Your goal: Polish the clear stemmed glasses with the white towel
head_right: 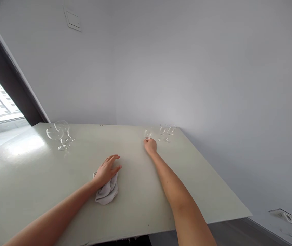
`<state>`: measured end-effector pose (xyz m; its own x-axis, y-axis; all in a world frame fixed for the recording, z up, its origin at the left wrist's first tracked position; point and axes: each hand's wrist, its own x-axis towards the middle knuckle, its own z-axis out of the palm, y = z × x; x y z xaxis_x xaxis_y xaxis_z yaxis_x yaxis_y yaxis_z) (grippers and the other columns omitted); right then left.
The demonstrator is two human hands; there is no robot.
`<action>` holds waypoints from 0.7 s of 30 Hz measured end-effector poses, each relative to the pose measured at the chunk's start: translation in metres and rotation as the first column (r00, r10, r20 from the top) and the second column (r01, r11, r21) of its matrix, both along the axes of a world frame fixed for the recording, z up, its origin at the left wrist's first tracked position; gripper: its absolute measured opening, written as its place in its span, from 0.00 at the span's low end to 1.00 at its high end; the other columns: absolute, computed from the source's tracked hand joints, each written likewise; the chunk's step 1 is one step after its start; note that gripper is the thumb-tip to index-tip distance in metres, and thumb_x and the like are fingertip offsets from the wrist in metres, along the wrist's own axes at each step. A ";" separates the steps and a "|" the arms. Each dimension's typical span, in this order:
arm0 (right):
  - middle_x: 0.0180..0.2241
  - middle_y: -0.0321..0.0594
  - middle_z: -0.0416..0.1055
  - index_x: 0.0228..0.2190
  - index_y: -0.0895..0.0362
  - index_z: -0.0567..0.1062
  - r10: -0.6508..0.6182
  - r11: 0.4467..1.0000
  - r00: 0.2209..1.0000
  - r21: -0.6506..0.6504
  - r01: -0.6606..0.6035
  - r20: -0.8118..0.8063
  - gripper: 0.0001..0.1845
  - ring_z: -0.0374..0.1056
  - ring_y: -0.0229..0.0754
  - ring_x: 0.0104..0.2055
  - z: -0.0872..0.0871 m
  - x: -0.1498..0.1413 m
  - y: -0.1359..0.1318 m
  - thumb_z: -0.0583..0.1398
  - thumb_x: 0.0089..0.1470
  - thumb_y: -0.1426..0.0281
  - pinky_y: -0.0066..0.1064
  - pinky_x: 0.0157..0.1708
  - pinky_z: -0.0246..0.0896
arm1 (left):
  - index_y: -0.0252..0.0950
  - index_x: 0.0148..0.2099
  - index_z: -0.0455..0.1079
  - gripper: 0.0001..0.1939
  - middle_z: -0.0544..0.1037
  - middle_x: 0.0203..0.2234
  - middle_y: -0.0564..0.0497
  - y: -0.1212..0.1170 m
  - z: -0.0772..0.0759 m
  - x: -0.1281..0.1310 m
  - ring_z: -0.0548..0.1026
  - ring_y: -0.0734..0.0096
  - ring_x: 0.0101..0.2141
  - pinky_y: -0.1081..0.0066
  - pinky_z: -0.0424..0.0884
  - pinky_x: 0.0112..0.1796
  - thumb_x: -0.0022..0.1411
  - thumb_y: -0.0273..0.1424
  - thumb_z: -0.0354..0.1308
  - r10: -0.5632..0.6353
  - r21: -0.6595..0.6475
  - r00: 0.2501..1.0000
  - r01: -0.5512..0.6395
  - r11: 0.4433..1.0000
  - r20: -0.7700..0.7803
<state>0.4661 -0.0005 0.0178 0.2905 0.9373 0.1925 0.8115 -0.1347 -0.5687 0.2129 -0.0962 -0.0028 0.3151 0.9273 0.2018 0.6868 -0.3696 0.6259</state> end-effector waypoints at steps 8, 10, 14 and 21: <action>0.44 0.43 0.66 0.44 0.58 0.67 -0.160 0.980 0.985 -0.132 0.151 -0.064 0.15 0.66 0.40 0.41 -0.023 0.045 0.036 0.54 0.56 0.65 0.38 0.39 0.64 | 0.43 0.48 0.64 0.15 0.67 0.50 0.52 -0.001 0.002 0.000 0.63 0.65 0.51 0.64 0.60 0.49 0.58 0.36 0.49 -0.002 -0.024 1.000 0.001 1.000 -0.018; 0.46 0.43 0.65 0.46 0.58 0.67 -0.167 0.978 0.983 -0.139 0.156 -0.078 0.16 0.65 0.42 0.43 -0.024 0.047 0.043 0.54 0.57 0.65 0.39 0.41 0.64 | 0.43 0.47 0.65 0.14 0.67 0.50 0.51 0.000 0.001 0.000 0.64 0.65 0.51 0.64 0.60 0.48 0.58 0.37 0.48 -0.003 -0.027 1.000 0.003 1.000 -0.011; 0.46 0.44 0.64 0.46 0.58 0.66 -0.180 0.979 0.980 -0.116 0.169 -0.088 0.16 0.65 0.42 0.43 -0.023 0.048 0.052 0.54 0.57 0.65 0.40 0.41 0.64 | 0.42 0.45 0.66 0.13 0.68 0.49 0.51 0.001 0.001 0.000 0.65 0.65 0.50 0.64 0.60 0.48 0.58 0.36 0.49 0.000 -0.009 1.000 0.000 1.000 0.006; 0.33 0.42 0.71 0.41 0.60 0.69 -0.202 0.979 0.975 -0.005 0.203 -0.096 0.18 0.67 0.44 0.38 -0.020 0.048 0.030 0.59 0.48 0.64 0.32 0.37 0.59 | 0.41 0.40 0.69 0.11 0.71 0.45 0.52 0.005 0.001 -0.003 0.70 0.68 0.43 0.67 0.63 0.45 0.56 0.30 0.48 0.127 -0.086 0.969 -0.111 0.990 0.213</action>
